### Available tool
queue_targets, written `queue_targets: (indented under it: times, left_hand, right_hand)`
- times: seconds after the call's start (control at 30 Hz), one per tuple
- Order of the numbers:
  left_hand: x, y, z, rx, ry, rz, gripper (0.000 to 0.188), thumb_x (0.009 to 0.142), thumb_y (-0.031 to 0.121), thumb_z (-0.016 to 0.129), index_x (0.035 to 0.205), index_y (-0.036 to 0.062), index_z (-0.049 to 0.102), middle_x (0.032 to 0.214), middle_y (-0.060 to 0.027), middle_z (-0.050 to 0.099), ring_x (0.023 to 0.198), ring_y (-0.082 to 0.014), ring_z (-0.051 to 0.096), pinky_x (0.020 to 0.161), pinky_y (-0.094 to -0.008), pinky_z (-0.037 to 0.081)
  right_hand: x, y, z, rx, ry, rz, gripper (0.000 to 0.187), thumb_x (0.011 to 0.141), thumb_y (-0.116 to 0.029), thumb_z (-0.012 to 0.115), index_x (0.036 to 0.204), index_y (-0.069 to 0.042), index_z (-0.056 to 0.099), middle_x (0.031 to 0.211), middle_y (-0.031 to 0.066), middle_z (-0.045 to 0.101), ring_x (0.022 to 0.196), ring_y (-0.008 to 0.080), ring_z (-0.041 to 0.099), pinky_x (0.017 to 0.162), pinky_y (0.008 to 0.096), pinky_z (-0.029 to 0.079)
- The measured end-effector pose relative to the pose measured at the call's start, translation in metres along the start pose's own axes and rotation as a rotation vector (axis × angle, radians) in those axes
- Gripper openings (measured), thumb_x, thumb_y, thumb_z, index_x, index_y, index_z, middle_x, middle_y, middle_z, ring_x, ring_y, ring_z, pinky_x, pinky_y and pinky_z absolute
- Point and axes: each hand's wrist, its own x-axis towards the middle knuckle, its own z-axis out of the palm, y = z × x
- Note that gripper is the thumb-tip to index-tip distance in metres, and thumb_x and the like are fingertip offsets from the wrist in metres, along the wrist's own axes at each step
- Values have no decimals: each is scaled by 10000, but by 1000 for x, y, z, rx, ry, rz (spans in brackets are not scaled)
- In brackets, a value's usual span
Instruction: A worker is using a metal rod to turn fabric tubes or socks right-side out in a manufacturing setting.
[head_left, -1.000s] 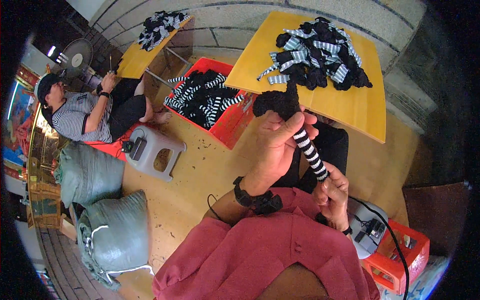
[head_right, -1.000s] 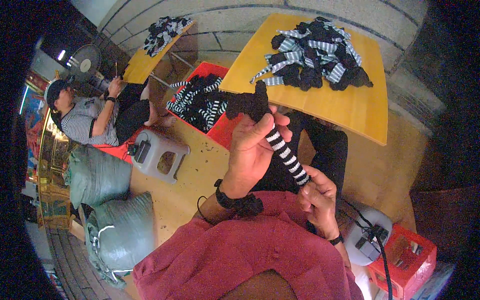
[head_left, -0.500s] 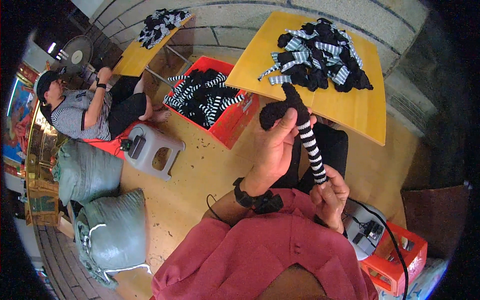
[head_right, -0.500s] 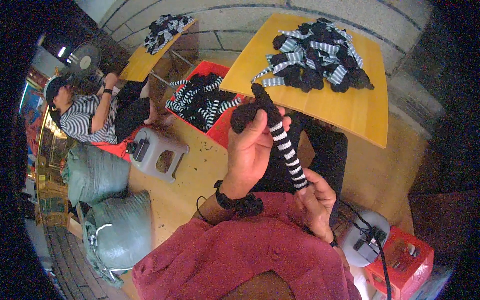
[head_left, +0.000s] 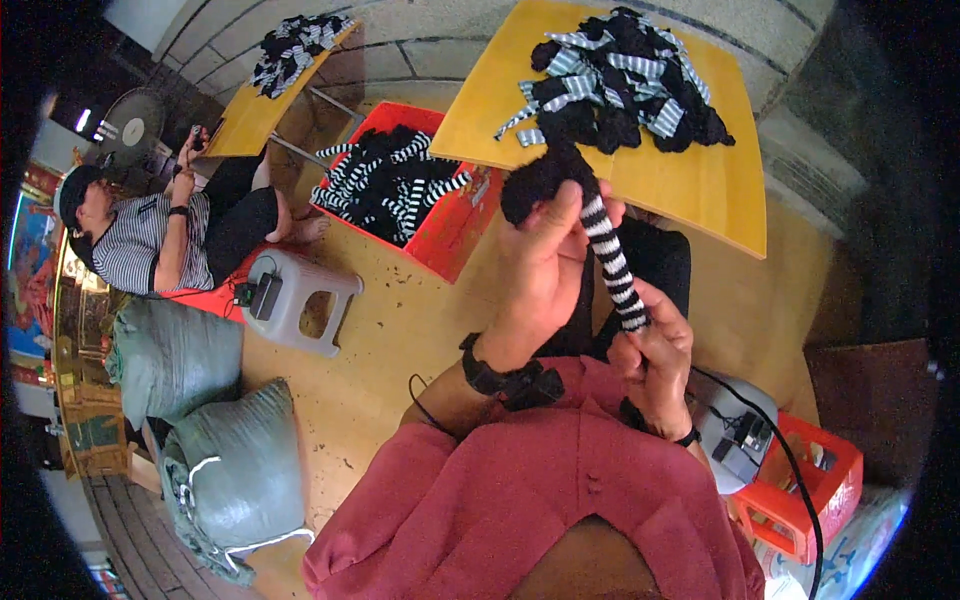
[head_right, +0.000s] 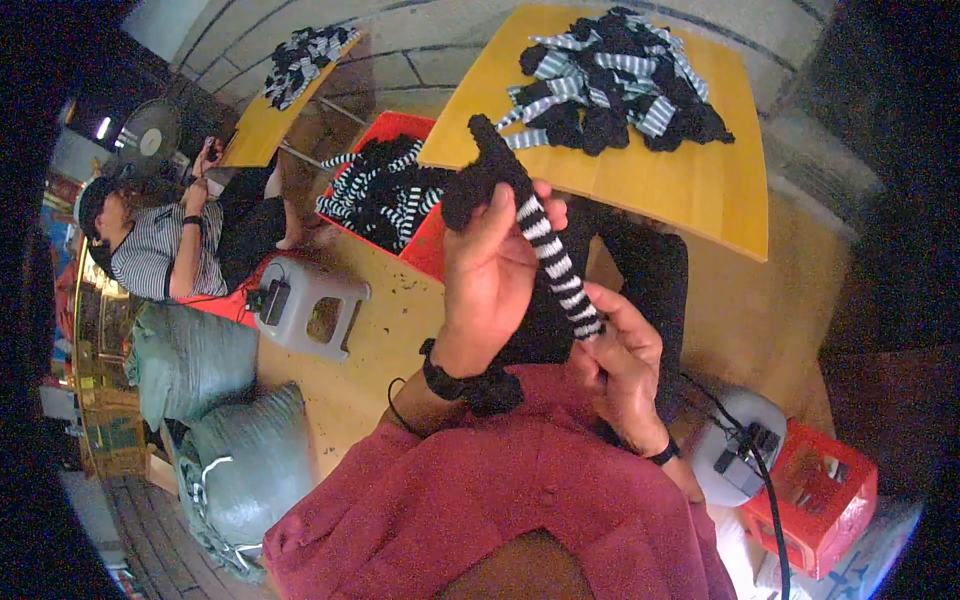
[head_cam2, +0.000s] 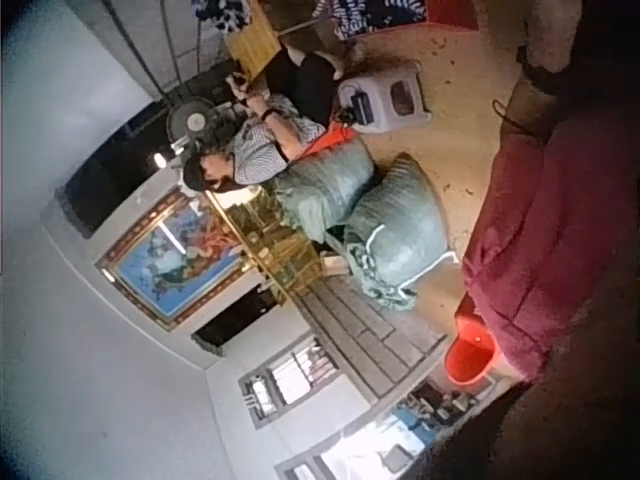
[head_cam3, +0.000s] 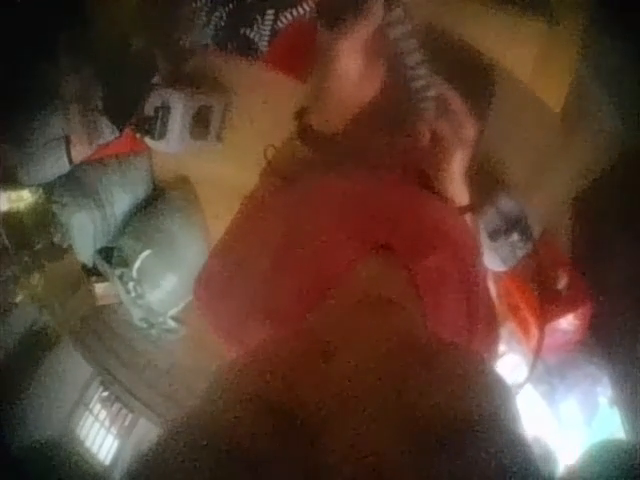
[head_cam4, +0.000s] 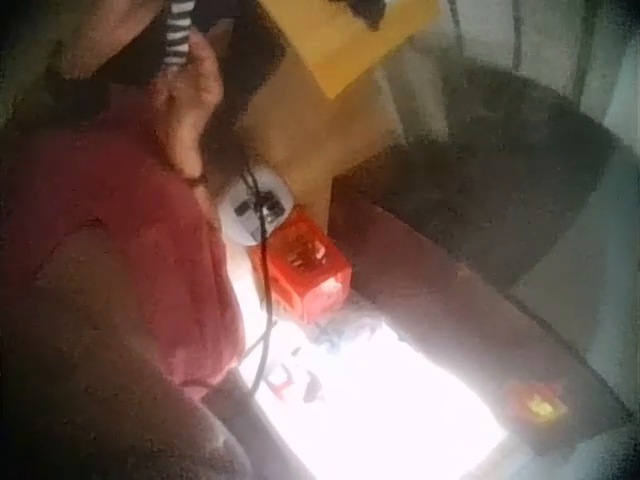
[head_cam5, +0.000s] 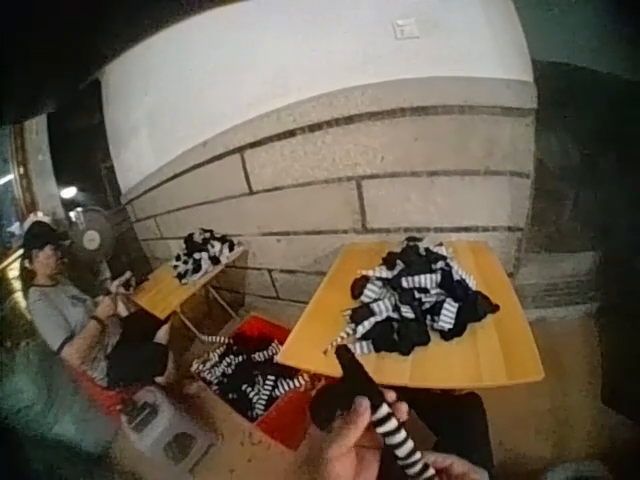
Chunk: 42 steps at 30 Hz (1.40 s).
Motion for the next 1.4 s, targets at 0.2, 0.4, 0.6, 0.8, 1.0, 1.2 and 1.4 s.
queue_targets:
  times: [0.2,0.4,0.6,0.8,1.0,1.2,1.4]
  left_hand:
    - [22,3,-22,-27,51,-241,267,910,289,489,1005,45,536,897,-90,625,839,-226,613,761,-355,500]
    - [64,9,-55,-177,194,-231,298,904,326,489,952,33,520,848,-61,584,768,-190,563,675,-331,479]
    - [91,14,-94,-258,321,-188,270,907,351,476,926,81,486,776,-43,514,668,-168,482,562,-276,432]
    - [92,-3,-89,-305,416,-254,266,917,366,455,873,107,493,566,33,314,518,-102,298,525,-263,334]
    - [87,-14,-110,-459,156,-426,293,932,330,427,816,75,512,522,32,302,435,-82,250,442,-228,240]
    - [81,-22,-98,-574,106,-440,301,932,277,408,831,19,527,499,41,314,395,-65,260,401,-219,214]
    - [81,-31,-96,-501,55,-452,314,941,298,393,835,33,523,485,36,332,382,-64,255,398,-217,215]
  right_hand:
    - [1,5,-22,-249,47,-47,319,806,34,511,1123,18,541,589,-30,483,473,43,391,432,187,291]
    - [-8,-2,-49,-410,92,18,255,827,11,537,1075,-9,590,610,-46,495,511,26,393,460,182,296]
    - [-18,-12,-106,-698,412,-153,239,825,-34,559,1058,-20,608,621,-62,474,545,25,406,471,187,307]
    - [44,-28,-124,-1186,755,-464,297,868,-161,535,1127,-24,581,657,-48,442,593,37,384,512,183,314]
    - [118,-48,-158,-1707,880,-557,266,866,-172,516,1098,-66,591,773,113,636,682,244,617,626,328,476]
    - [146,-60,-154,-2017,799,-566,246,842,-180,513,1057,-94,597,1028,154,600,769,337,603,665,430,492]
    - [124,-55,-112,-1880,607,-806,285,794,-134,613,1062,-42,585,1024,144,601,868,313,585,760,376,478]
